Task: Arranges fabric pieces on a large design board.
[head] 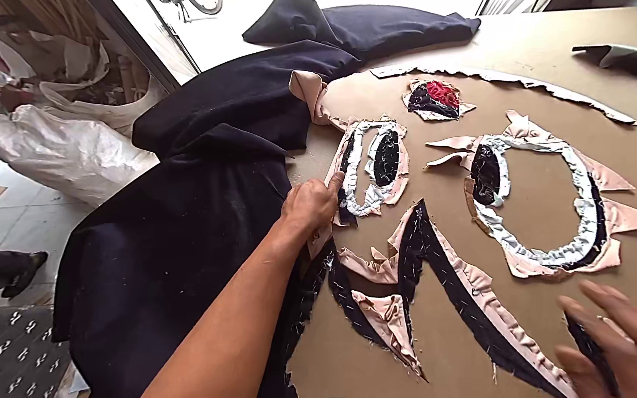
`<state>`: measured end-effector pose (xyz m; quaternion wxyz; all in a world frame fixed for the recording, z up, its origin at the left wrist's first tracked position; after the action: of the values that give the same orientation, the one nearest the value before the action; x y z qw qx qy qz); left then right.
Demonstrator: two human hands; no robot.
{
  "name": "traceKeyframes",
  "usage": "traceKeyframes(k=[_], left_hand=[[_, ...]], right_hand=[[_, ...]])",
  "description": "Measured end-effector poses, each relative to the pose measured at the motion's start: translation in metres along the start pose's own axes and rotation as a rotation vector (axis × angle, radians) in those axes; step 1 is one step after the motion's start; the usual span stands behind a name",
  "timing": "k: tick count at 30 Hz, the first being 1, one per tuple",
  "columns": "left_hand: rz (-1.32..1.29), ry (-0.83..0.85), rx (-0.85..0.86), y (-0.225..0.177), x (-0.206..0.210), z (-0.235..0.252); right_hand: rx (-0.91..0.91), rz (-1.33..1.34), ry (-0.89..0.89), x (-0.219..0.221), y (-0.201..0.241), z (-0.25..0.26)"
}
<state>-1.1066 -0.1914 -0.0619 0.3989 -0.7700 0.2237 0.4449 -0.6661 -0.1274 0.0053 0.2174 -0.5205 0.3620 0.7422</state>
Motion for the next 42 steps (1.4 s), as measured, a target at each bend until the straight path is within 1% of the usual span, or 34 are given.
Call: traceKeyframes(k=[2, 4, 8, 11, 16, 19, 21, 23, 25, 27, 30, 32, 33, 35, 36, 38, 40, 42], left_hand=[[-0.002, -0.012, -0.005, 0.0, 0.0, 0.001], [0.014, -0.044, 0.006, -0.002, 0.002, -0.001], [0.025, -0.066, 0.053, -0.002, 0.003, -0.002], [0.008, -0.045, 0.061, 0.0, 0.003, 0.001], [-0.055, -0.031, 0.078, 0.007, 0.003, -0.002], [-0.091, -0.052, 0.137, 0.007, 0.004, -0.005], [-0.117, -0.064, 0.153, 0.01, 0.004, -0.007], [-0.145, -0.048, 0.126, 0.015, 0.006, -0.008], [-0.169, -0.024, 0.097, 0.019, 0.009, -0.01], [-0.193, -0.019, 0.08, 0.019, 0.011, -0.015], [-0.3, -0.021, 0.054, 0.021, 0.016, -0.03], [-0.354, -0.087, 0.053, 0.021, 0.02, -0.05], [-0.335, -0.129, 0.055, 0.02, 0.02, -0.063], [-0.205, -0.17, 0.06, 0.014, 0.016, -0.095], [-0.131, -0.161, 0.06, 0.01, 0.015, -0.112], [-0.077, -0.128, 0.05, 0.002, 0.016, -0.138], [-0.027, -0.137, 0.037, -0.004, 0.019, -0.153], [0.04, -0.209, 0.051, -0.01, 0.022, -0.154]], right_hand=[[-0.066, 0.082, -0.046, 0.014, 0.044, 0.036], [-0.123, 0.083, -0.11, 0.036, 0.07, 0.082], [-0.225, 0.095, -0.073, 0.076, 0.107, 0.17], [-0.304, 0.123, -0.06, 0.095, 0.145, 0.217], [-0.569, 0.259, -0.008, 0.136, 0.222, 0.261], [-0.763, 0.274, 0.049, 0.155, 0.265, 0.276], [-0.871, 0.244, 0.133, 0.171, 0.291, 0.284], [-0.913, 0.16, 0.263, 0.192, 0.309, 0.291], [-0.911, 0.053, 0.395, 0.21, 0.316, 0.295], [-0.894, -0.023, 0.454, 0.217, 0.315, 0.297], [-0.889, -0.148, 0.446, 0.216, 0.305, 0.295], [-0.892, -0.156, 0.421, 0.213, 0.295, 0.289], [-0.895, -0.142, 0.407, 0.211, 0.292, 0.286], [-0.884, -0.138, 0.404, 0.21, 0.29, 0.282], [-0.875, -0.141, 0.41, 0.21, 0.29, 0.282], [-0.861, -0.155, 0.422, 0.209, 0.29, 0.282], [-0.858, -0.146, 0.413, 0.209, 0.292, 0.281], [-0.839, -0.15, 0.414, 0.209, 0.29, 0.28]])
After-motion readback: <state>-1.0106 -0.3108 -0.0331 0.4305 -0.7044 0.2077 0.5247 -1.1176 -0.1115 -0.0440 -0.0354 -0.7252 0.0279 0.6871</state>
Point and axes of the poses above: each hand's wrist, its own z-axis towards the middle knuckle, its own x-axis out of the palm, y = z × x, the point moved 9 cm from there along z, towards the middle knuckle, and after that the axes turned 13 degrees about x, right-handed, at the moved point
